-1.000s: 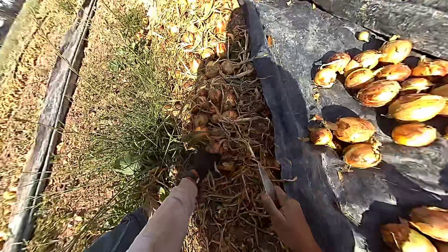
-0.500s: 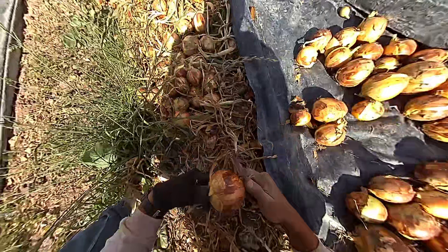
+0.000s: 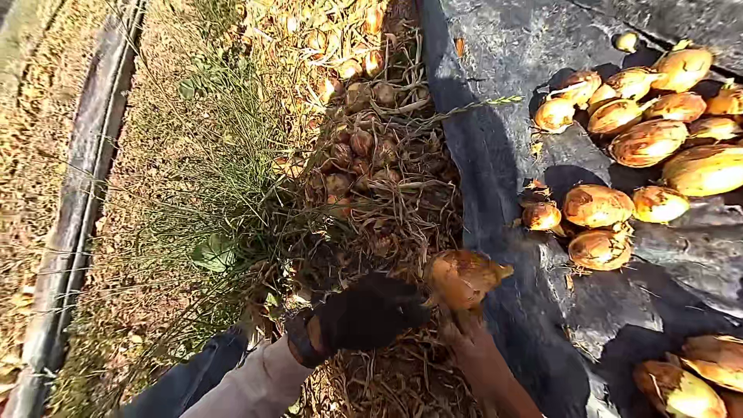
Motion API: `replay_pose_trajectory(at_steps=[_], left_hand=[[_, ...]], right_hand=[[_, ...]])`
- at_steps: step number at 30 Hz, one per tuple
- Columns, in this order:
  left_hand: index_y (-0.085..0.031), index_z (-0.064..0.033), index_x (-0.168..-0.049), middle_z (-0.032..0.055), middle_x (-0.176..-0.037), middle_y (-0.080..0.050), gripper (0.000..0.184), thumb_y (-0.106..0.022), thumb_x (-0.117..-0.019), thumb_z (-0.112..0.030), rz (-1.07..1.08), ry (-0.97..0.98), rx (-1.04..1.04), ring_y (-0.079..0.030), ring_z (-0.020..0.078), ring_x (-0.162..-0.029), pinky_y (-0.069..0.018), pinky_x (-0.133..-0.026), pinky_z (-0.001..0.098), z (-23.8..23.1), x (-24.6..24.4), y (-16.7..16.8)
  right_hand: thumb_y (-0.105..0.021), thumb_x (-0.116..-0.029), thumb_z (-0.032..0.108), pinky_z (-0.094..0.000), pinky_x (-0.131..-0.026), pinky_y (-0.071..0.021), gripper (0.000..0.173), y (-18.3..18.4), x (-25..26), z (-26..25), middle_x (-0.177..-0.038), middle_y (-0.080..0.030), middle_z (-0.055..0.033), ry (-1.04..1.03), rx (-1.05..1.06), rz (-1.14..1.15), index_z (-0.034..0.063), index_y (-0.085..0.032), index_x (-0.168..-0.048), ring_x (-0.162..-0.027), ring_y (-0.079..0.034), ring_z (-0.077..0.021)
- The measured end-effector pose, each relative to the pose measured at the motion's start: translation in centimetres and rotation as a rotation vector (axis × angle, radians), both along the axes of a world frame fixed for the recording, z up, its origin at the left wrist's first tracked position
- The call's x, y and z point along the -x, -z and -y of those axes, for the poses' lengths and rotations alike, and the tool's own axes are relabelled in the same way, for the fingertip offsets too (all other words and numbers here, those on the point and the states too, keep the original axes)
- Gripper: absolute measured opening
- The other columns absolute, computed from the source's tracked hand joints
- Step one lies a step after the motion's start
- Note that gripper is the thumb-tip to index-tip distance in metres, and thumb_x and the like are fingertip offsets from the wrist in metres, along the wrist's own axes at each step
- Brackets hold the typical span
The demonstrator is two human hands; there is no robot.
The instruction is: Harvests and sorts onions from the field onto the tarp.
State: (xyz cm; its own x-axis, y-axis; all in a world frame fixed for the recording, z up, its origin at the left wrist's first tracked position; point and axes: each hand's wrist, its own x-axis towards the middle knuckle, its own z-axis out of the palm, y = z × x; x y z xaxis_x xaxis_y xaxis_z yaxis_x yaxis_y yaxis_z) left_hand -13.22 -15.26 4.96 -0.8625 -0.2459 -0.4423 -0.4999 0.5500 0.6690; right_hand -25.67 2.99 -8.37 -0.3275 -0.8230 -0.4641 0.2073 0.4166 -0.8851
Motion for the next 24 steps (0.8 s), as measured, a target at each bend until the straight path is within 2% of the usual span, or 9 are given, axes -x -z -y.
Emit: replay_pose_trajectory(at_steps=[2,5,6,8,11,16,19,21,24], left_hand=[[-0.074,-0.0082,-0.108,0.0109,-0.103,-0.074,0.035,-0.052,-0.1062,-0.035,0.075,0.128,0.060,-0.071,0.0256,-0.100,-0.0560,-0.089,0.0506,-1.2,0.0,1.6],[-0.075,-0.0136,-0.107,0.0076,-0.102,-0.075,0.023,-0.059,-0.1010,-0.028,0.113,0.111,0.184,-0.071,0.0267,-0.097,-0.0568,-0.084,0.0536,0.1,1.1,2.3],[-0.076,-0.0163,-0.112,0.0058,-0.108,-0.075,0.024,-0.058,-0.1028,-0.031,0.121,0.094,0.244,-0.071,0.0251,-0.101,-0.0571,-0.086,0.0524,1.0,1.6,2.2],[-0.078,-0.0204,-0.114,0.0007,-0.113,-0.076,0.022,-0.061,-0.1015,-0.029,-0.019,0.051,0.389,-0.072,0.0189,-0.102,-0.0593,-0.086,0.0472,2.5,2.5,3.0],[-0.078,-0.0168,-0.107,0.0011,-0.106,-0.076,0.022,-0.061,-0.1021,-0.030,-0.200,-0.031,0.551,-0.073,0.0179,-0.098,-0.0602,-0.084,0.0451,5.6,5.2,4.4],[-0.077,-0.0119,-0.100,0.0050,-0.091,-0.075,0.026,-0.062,-0.1022,-0.033,-0.185,-0.087,0.468,-0.072,0.0201,-0.085,-0.0590,-0.078,0.0481,8.9,7.9,3.9],[-0.077,-0.0091,-0.106,0.0030,-0.091,-0.076,0.025,-0.063,-0.1026,-0.028,-0.114,-0.272,0.150,-0.071,0.0133,-0.083,-0.0591,-0.082,0.0399,7.3,7.7,3.4],[-0.075,-0.0071,-0.109,0.0023,-0.092,-0.075,0.024,-0.062,-0.1028,-0.026,-0.147,-0.432,-0.104,-0.072,0.0116,-0.080,-0.0622,-0.078,0.0350,5.6,6.2,2.7],[-0.075,-0.0081,-0.103,-0.0011,-0.093,-0.074,0.020,-0.065,-0.1005,-0.025,-0.264,-0.321,-0.195,-0.071,0.0077,-0.081,-0.0632,-0.076,0.0296,1.8,2.7,2.0]], right_hand=[[-0.072,-0.0805,0.071,-0.0292,-0.082,-0.0603,0.087,-0.9,-1.4,0.3,-0.103,-0.071,-0.0009,0.164,0.103,0.095,-0.0008,-0.058,-0.127,-0.089,-0.069,-0.0059],[-0.077,-0.0877,0.047,-0.0278,-0.091,-0.0602,0.063,-1.0,-1.1,1.2,-0.108,-0.073,-0.0019,0.194,0.193,-0.128,-0.0011,-0.061,-0.126,-0.099,-0.070,-0.0045],[-0.073,-0.0906,0.048,-0.0280,-0.087,-0.0618,0.056,-0.9,-0.2,1.5,-0.103,-0.074,-0.0002,0.170,0.225,-0.258,0.0018,-0.065,-0.121,-0.094,-0.071,-0.0030],[-0.055,-0.0966,0.062,-0.0296,-0.063,-0.0597,0.053,-0.8,2.0,2.0,-0.078,-0.069,0.0057,0.133,0.243,-0.439,0.0116,-0.071,-0.101,-0.070,-0.067,-0.0015],[-0.026,-0.1012,0.073,-0.0317,-0.038,-0.0388,0.068,-1.8,4.2,2.3,-0.053,-0.046,0.0058,0.139,0.228,-0.536,0.0177,-0.058,-0.076,-0.043,-0.047,-0.0067],[-0.034,-0.0954,0.078,-0.0229,-0.032,-0.0348,0.060,-3.9,6.0,0.7,-0.051,-0.040,0.0092,0.471,0.292,0.123,0.0252,-0.048,-0.072,-0.036,-0.036,-0.0042],[-0.030,-0.1012,0.072,-0.0263,-0.034,-0.0373,0.062,-2.6,5.5,-0.3,-0.053,-0.043,0.0052,0.397,0.048,0.105,0.0189,-0.050,-0.075,-0.037,-0.038,-0.0076],[-0.034,-0.1010,0.069,-0.0336,-0.040,-0.0435,0.064,-1.1,4.0,-0.5,-0.061,-0.049,0.0001,0.190,-0.123,0.082,0.0116,-0.060,-0.091,-0.044,-0.045,-0.0140],[-0.039,-0.0911,0.080,-0.0392,-0.052,-0.0491,0.077,0.3,1.5,-0.5,-0.072,-0.055,-0.0015,-0.059,-0.225,0.158,0.0100,-0.062,-0.110,-0.056,-0.053,-0.0162]])
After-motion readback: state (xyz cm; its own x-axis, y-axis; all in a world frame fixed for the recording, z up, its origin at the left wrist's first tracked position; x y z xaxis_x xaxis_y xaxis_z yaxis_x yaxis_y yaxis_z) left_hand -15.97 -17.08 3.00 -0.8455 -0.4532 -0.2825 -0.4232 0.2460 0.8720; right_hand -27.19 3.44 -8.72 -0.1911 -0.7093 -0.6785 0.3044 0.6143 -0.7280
